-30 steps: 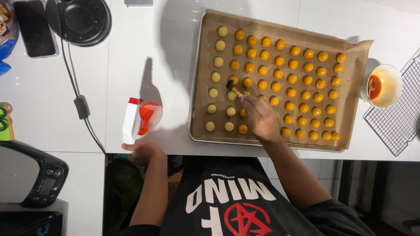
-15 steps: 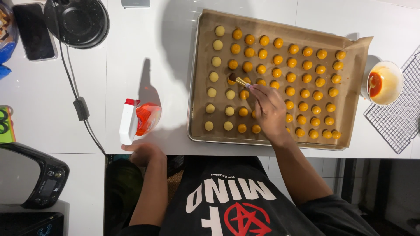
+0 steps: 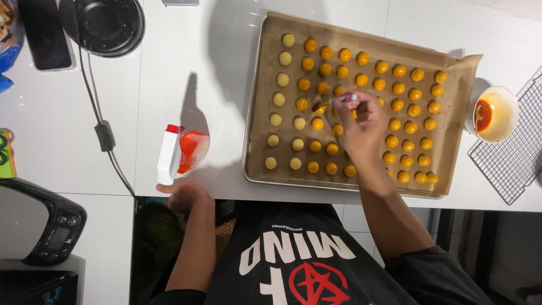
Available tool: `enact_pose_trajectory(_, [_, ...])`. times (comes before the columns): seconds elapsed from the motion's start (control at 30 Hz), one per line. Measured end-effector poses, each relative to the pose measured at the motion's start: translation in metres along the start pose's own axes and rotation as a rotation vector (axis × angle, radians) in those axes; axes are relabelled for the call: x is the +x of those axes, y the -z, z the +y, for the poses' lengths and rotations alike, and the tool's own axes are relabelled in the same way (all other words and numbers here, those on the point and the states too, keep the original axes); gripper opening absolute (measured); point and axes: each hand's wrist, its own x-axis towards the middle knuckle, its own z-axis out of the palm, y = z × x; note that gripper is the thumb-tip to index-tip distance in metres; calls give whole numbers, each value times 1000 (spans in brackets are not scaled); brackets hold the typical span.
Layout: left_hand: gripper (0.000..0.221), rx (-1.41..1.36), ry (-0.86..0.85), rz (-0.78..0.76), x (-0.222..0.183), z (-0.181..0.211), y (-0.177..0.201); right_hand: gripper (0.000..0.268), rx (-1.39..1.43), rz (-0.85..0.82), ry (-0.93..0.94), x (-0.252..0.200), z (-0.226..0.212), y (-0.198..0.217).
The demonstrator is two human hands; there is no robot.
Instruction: Applying an egg wash or glaze to small round cookies on a baking tray using a pastry brush.
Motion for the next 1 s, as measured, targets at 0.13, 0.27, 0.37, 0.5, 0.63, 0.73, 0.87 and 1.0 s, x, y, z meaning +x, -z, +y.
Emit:
enact_pose_trajectory(0.13, [82, -11, 5, -4, 2, -2, -2, 16, -2, -8, 13, 19, 18, -25])
enact_pose_trajectory(0.27, [82, -20, 9, -3, -3, -1, 3, 17, -5, -17, 21, 23, 30, -41])
enact_pose_trajectory(0.37, [82, -23, 15, -1, 2, -3, -2, 17, -10, -26, 26, 20, 42, -45])
enact_pose_trajectory(0.5, [82, -23, 21, -8, -6, 2, 4, 18, -24, -35, 40, 16, 44, -43])
enact_pose_trajectory(0.63, [82, -27, 21, -16, -5, 2, 2, 19, -34, -37, 54, 21, 34, -40])
enact_pose_trajectory(0.73, [82, -32, 20, -25, -2, 1, -2, 19, -39, -37, 66, 25, 25, -38])
enact_pose_trajectory(0.87, [81, -35, 15, -30, 0, 1, 0, 19, -49, -35, 76, 24, 23, -36])
enact_pose_trajectory(1.0, [81, -41, 5, -41, 0, 3, 5, 20, -58, -27, 90, 16, 31, -32])
